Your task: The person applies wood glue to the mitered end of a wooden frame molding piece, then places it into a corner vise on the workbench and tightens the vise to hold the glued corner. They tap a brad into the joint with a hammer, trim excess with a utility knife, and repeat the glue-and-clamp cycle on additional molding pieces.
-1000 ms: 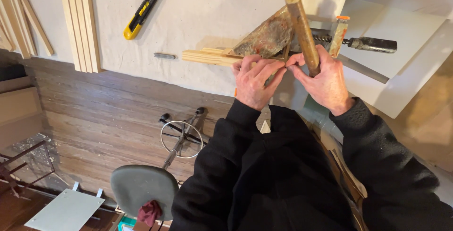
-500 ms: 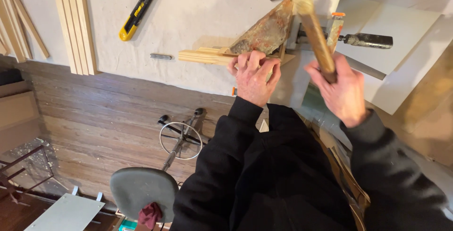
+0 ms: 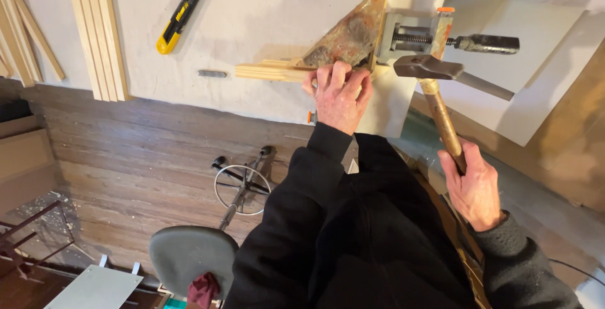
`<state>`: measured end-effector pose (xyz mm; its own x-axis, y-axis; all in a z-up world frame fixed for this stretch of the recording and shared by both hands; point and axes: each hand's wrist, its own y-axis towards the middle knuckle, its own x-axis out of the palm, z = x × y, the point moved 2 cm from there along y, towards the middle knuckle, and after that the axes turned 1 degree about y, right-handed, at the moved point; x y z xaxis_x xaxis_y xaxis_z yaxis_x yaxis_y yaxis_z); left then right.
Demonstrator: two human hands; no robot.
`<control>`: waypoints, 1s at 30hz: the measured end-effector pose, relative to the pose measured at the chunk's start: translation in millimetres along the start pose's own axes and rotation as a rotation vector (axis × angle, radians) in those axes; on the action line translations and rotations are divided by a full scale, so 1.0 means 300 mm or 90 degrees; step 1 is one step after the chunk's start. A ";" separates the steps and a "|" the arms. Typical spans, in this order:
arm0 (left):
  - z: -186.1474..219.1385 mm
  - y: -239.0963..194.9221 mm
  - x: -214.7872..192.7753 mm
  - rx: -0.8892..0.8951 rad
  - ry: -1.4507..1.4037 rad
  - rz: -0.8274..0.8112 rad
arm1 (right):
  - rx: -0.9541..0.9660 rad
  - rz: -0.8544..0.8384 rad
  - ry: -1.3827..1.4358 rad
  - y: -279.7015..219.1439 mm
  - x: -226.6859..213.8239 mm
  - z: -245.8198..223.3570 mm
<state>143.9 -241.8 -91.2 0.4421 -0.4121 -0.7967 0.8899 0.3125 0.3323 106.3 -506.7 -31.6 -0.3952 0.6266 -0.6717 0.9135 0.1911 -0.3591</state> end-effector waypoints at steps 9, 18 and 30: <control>0.001 -0.004 -0.013 0.000 -0.007 0.005 | -0.035 0.011 -0.018 -0.057 -0.006 -0.054; -0.011 -0.009 0.002 0.000 -0.025 0.010 | -0.061 0.014 -0.080 -0.074 0.000 -0.083; -0.014 -0.017 -0.001 0.006 -0.033 -0.003 | -0.108 -0.038 -0.160 -0.053 0.025 -0.171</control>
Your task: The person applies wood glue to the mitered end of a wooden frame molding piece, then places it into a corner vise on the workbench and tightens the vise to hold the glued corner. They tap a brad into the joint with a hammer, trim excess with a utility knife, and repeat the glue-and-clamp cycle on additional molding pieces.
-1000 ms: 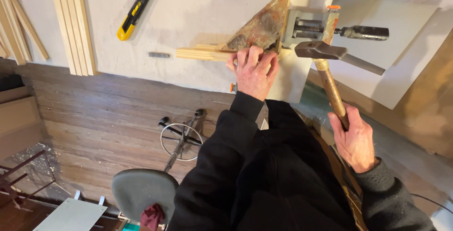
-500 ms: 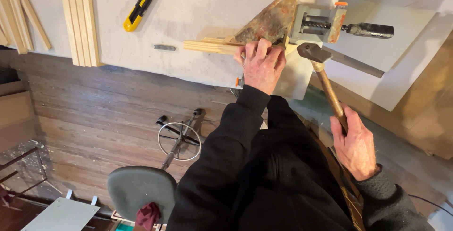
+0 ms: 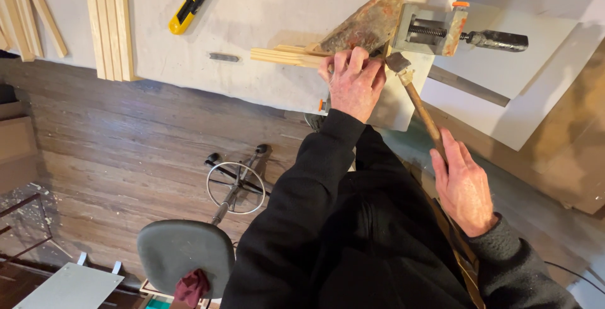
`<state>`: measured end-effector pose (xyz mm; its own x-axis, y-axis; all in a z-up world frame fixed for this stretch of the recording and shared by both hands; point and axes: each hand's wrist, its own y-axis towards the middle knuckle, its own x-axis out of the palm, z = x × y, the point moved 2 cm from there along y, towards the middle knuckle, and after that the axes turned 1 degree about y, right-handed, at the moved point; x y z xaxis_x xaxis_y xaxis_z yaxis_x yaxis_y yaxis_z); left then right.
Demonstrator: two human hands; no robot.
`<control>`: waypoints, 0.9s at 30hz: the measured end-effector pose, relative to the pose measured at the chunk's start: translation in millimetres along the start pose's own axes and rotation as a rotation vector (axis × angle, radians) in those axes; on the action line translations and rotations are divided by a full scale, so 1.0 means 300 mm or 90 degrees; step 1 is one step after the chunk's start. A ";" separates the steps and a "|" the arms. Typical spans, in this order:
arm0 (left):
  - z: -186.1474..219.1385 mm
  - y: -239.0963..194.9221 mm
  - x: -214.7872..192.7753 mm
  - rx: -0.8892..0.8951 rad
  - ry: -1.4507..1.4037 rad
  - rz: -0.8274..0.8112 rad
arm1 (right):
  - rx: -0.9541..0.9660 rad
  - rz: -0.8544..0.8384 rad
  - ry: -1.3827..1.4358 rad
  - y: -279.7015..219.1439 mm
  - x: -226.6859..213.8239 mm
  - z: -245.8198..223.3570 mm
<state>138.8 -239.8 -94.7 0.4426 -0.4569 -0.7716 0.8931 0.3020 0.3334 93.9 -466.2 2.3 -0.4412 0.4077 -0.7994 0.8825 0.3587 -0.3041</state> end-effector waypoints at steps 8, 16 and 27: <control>0.000 -0.002 0.005 -0.007 -0.005 0.007 | -0.012 0.032 0.036 -0.005 0.000 0.002; 0.008 -0.001 -0.016 -0.001 -0.005 0.009 | 0.014 0.050 0.045 -0.050 -0.031 0.020; -0.030 0.085 -0.057 0.059 0.042 -0.101 | 0.072 0.081 0.119 -0.120 -0.127 -0.066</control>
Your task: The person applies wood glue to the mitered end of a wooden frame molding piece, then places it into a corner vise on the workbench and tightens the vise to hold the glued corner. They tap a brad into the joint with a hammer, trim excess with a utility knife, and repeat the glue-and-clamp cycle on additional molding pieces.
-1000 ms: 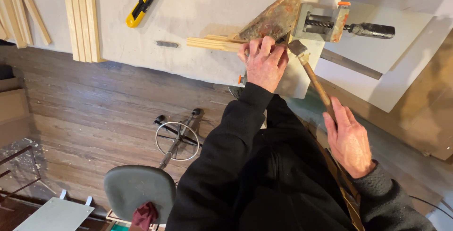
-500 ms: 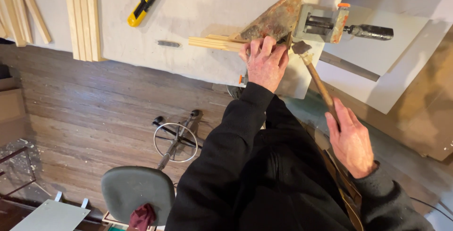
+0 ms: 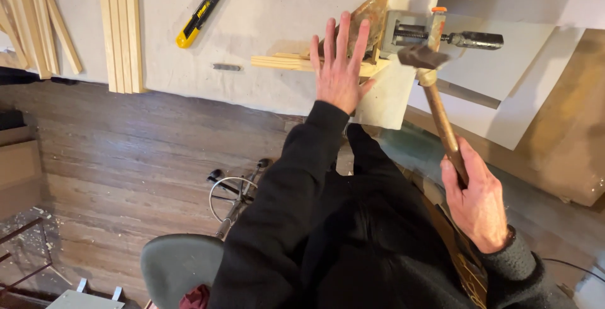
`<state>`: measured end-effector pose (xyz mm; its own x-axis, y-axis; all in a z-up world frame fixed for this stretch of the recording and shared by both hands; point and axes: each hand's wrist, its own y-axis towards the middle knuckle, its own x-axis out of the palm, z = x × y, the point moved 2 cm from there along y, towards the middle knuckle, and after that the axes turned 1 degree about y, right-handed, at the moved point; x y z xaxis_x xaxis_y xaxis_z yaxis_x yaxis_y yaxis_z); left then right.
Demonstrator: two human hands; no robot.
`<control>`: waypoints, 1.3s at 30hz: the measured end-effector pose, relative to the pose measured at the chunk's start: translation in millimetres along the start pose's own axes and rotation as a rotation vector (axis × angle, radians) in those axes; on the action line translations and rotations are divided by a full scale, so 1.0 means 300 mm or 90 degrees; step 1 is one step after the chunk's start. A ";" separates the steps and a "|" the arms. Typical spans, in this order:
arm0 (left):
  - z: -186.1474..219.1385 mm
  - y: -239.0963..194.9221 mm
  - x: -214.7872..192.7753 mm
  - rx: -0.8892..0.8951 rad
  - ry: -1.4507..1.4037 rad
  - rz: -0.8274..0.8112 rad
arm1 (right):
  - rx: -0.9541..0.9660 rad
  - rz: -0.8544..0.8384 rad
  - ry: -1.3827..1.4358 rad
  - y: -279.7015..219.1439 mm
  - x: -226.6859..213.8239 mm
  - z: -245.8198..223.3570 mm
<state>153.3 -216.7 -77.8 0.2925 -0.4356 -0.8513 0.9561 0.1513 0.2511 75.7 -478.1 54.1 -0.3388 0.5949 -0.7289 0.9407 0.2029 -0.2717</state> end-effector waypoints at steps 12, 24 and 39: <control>-0.028 0.000 0.086 0.003 0.029 -0.021 | 0.065 -0.086 -0.020 0.024 0.133 0.075; -0.028 -0.006 0.057 0.006 -0.003 0.020 | 0.076 -0.029 -0.008 0.040 0.142 0.016; -0.022 0.011 0.064 -0.004 0.035 -0.011 | 0.012 -0.022 -0.063 0.066 0.242 0.199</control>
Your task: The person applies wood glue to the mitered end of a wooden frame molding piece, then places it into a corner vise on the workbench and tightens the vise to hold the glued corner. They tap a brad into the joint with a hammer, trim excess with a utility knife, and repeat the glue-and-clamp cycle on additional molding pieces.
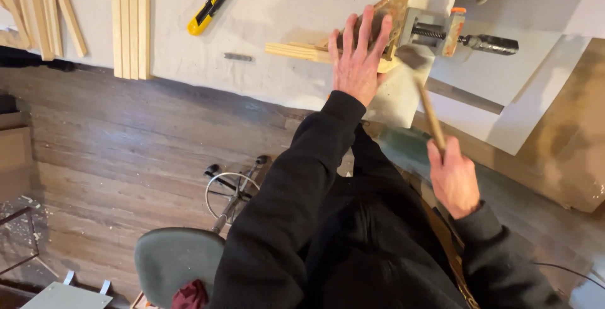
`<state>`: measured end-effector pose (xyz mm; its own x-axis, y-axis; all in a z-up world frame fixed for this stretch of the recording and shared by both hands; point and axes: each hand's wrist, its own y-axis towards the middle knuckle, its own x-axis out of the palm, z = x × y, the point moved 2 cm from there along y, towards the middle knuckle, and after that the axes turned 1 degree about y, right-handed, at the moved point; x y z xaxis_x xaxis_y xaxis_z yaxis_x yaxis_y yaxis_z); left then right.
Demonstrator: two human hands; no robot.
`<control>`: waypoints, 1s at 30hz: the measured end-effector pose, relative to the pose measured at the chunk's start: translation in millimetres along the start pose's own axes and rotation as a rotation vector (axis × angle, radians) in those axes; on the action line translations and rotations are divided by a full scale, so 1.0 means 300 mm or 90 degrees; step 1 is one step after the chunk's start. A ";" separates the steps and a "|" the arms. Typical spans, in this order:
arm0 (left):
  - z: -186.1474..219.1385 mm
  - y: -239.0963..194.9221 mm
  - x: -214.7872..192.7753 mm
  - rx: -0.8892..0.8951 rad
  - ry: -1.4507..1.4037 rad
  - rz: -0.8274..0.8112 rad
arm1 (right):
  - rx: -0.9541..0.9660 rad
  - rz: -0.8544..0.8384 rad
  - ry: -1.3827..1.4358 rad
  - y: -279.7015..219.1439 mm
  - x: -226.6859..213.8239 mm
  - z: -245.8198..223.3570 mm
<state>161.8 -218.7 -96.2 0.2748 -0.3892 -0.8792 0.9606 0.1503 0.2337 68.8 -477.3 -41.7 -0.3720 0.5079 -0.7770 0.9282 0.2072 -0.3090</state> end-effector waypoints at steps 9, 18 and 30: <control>0.006 -0.015 0.002 0.012 -0.021 0.027 | -0.030 0.035 0.083 -0.042 -0.025 -0.029; 0.003 -0.024 0.006 0.001 -0.020 0.000 | -0.002 0.028 0.076 -0.030 -0.070 -0.079; 0.010 -0.008 -0.040 -0.008 0.001 -0.019 | 0.050 -0.005 0.078 0.075 -0.258 0.037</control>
<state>156.3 -217.1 -85.0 0.2455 -0.3919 -0.8867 0.9679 0.1499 0.2017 118.6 -521.2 5.3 -0.3728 0.6056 -0.7031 0.9209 0.1486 -0.3603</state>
